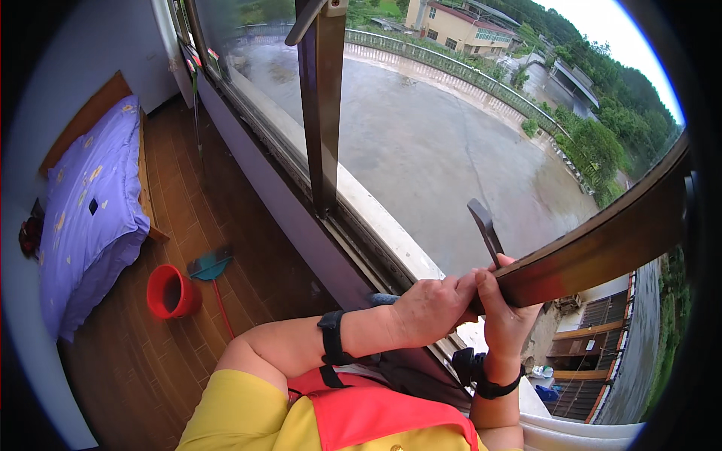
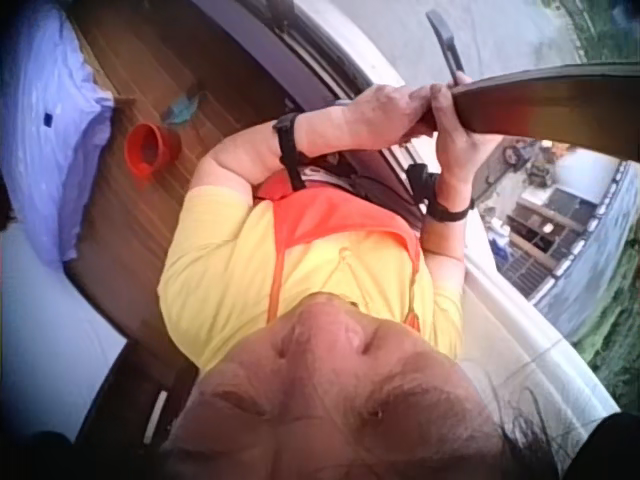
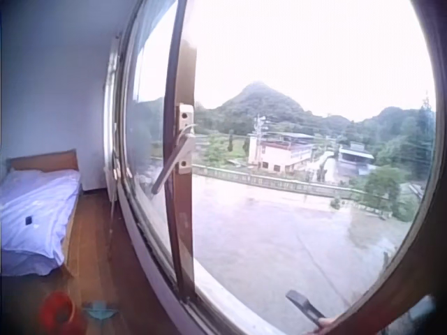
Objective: The person scrapes white debris from a window track and frame using a utility knife. They also use a blue cloth to wipe the frame and the window glass while the window is partially open.
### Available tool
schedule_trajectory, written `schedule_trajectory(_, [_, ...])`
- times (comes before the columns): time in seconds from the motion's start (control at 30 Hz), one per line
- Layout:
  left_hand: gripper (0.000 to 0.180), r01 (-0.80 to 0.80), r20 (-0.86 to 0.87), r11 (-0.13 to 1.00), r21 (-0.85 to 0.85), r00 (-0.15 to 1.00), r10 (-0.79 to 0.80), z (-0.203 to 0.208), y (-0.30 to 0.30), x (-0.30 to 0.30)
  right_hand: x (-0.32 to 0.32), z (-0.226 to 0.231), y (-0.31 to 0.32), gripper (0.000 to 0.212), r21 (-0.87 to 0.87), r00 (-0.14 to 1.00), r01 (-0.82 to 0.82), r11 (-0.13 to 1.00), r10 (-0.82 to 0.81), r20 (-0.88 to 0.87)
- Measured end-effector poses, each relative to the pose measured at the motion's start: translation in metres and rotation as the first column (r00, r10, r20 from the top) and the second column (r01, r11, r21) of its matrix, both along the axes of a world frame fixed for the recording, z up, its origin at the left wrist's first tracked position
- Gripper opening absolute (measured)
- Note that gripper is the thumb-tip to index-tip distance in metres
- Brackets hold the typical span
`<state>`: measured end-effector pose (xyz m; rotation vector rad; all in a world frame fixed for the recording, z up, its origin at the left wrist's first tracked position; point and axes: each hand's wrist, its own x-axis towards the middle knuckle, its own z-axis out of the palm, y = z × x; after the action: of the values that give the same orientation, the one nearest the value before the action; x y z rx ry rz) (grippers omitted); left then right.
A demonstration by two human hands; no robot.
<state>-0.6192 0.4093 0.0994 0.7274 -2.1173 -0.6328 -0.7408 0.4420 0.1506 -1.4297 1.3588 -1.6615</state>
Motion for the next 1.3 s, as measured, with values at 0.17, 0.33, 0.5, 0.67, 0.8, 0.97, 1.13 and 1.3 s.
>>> schedule_trajectory(0.17, [0.044, 0.077, 0.032, 0.993, -0.091, 0.997, -0.075, -0.008, 0.042, -0.051, -0.053, -0.016, 0.049, 0.031, -0.072, 0.993, 0.119, 0.990, -0.118, 0.023])
schedule_trajectory(0.33, [0.025, 0.594, 0.101, 0.800, 0.086, 0.793, -0.600, -0.001, 0.076, -0.109, -0.140, -0.022, 0.129, 0.028, -0.155, 0.981, 0.130, 0.979, -0.150, -0.124])
schedule_trajectory(0.5, [0.015, 0.736, -0.114, 0.531, 0.421, 0.624, -0.773, -0.001, 0.069, -0.071, -0.193, -0.027, 0.184, 0.025, -0.183, 0.978, 0.206, 0.961, -0.205, 0.023])
schedule_trajectory(0.67, [0.018, 0.504, -0.111, 0.560, 0.658, 0.800, -0.590, -0.025, 0.048, -0.004, -0.193, -0.021, 0.192, 0.028, -0.180, 0.948, 0.319, 0.931, -0.318, 0.035])
schedule_trajectory(0.8, [0.019, 0.380, -0.053, 0.574, 0.725, 0.862, -0.504, -0.028, 0.050, 0.030, -0.163, -0.020, 0.157, 0.037, -0.181, 0.970, 0.242, 0.953, -0.242, 0.024])
schedule_trajectory(0.97, [0.019, -0.087, 0.092, 0.647, 0.757, 0.995, 0.026, -0.025, 0.037, 0.075, -0.112, -0.023, 0.098, 0.044, -0.181, 0.985, 0.161, 0.970, -0.171, -0.036])
schedule_trajectory(1.13, [0.017, -0.524, 0.141, 0.649, 0.551, 0.825, 0.547, -0.048, 0.002, 0.141, -0.086, -0.014, 0.078, 0.036, -0.144, 0.990, 0.104, 0.984, -0.116, -0.078])
schedule_trajectory(1.3, [0.018, -0.563, 0.195, 0.608, 0.560, 0.802, 0.564, -0.049, -0.004, 0.162, -0.109, -0.018, 0.096, 0.035, -0.155, 0.985, 0.093, 0.983, -0.113, -0.127])
